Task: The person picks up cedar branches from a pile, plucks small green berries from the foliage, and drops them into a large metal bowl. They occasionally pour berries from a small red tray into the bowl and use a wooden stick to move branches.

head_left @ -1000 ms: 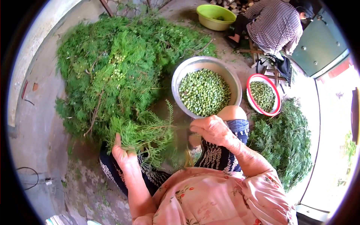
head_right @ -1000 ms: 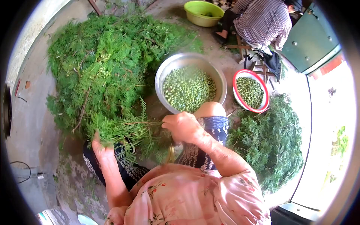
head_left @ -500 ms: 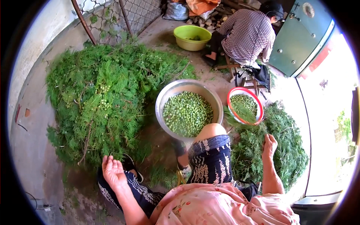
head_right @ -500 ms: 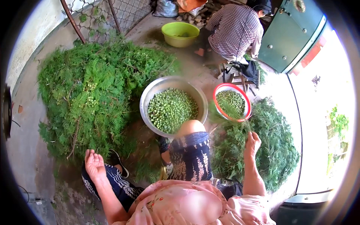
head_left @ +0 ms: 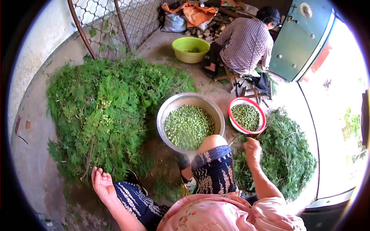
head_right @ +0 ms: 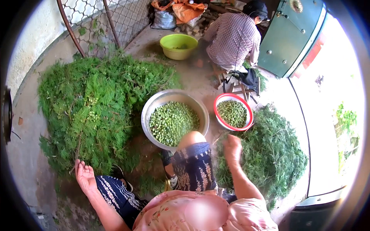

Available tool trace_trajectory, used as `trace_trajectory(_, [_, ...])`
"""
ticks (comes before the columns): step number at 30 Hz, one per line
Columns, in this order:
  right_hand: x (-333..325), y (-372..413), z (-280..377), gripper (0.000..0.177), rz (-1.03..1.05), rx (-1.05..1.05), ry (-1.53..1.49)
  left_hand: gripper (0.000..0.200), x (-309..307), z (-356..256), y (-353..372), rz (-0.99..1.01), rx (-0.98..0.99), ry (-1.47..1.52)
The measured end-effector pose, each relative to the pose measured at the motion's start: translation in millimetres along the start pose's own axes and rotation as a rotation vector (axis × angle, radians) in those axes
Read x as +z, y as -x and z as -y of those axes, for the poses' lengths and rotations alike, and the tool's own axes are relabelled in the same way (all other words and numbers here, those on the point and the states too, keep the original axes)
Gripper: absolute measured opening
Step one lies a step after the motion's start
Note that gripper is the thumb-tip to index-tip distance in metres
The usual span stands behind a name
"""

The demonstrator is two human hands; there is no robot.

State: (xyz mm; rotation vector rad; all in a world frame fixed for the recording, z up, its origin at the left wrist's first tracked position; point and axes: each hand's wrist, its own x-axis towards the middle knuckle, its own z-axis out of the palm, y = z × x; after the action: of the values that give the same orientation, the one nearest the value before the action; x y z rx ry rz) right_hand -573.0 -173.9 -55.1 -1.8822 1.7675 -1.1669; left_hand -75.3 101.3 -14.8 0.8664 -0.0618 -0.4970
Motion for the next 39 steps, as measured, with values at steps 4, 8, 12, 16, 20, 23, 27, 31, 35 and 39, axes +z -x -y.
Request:
trace_trajectory(4, [46, 1, 111, 0.025, 0.184, -0.159, -0.232, 0.026, -8, 4, 0, 0.042, -0.025, 0.072])
trace_trajectory(8, [83, 5, 154, 0.013, 0.459, -0.543, 0.008, 0.024, -20, 3, -7, 0.143, -0.018, 0.143])
trace_trajectory(12, [80, 29, 186, 0.016, 0.492, -0.716, 0.046, 0.025, -24, -1, -6, 0.14, -0.017, 0.198])
trace_trajectory(16, [76, 51, 203, 0.022, 0.492, -0.793, -0.025, 0.025, -39, -1, -14, 0.214, -0.018, 0.236])
trace_trajectory(20, [74, 63, 219, 0.033, 0.506, -0.93, -0.134, 0.025, -36, 0, -11, 0.217, -0.007, 0.225])
trace_trajectory(23, [77, 66, 226, 0.035, 0.536, -0.956, -0.185, 0.024, -32, 3, -11, 0.214, -0.019, 0.22])
trace_trajectory(27, [94, 75, 223, 0.037, 0.599, -0.959, -0.203, 0.024, -22, 8, -10, 0.221, -0.04, 0.21])
trace_trajectory(31, [104, 85, 221, 0.038, 0.639, -0.94, -0.201, 0.024, -17, 13, -12, 0.157, -0.061, 0.189])
trace_trajectory(35, [106, 84, 222, 0.038, 0.649, -0.929, -0.23, 0.024, -14, 17, -14, 0.194, -0.065, 0.188])
trace_trajectory(39, [104, 81, 225, 0.033, 0.63, -0.952, -0.224, 0.025, -3, 20, -9, 0.204, -0.074, 0.194])
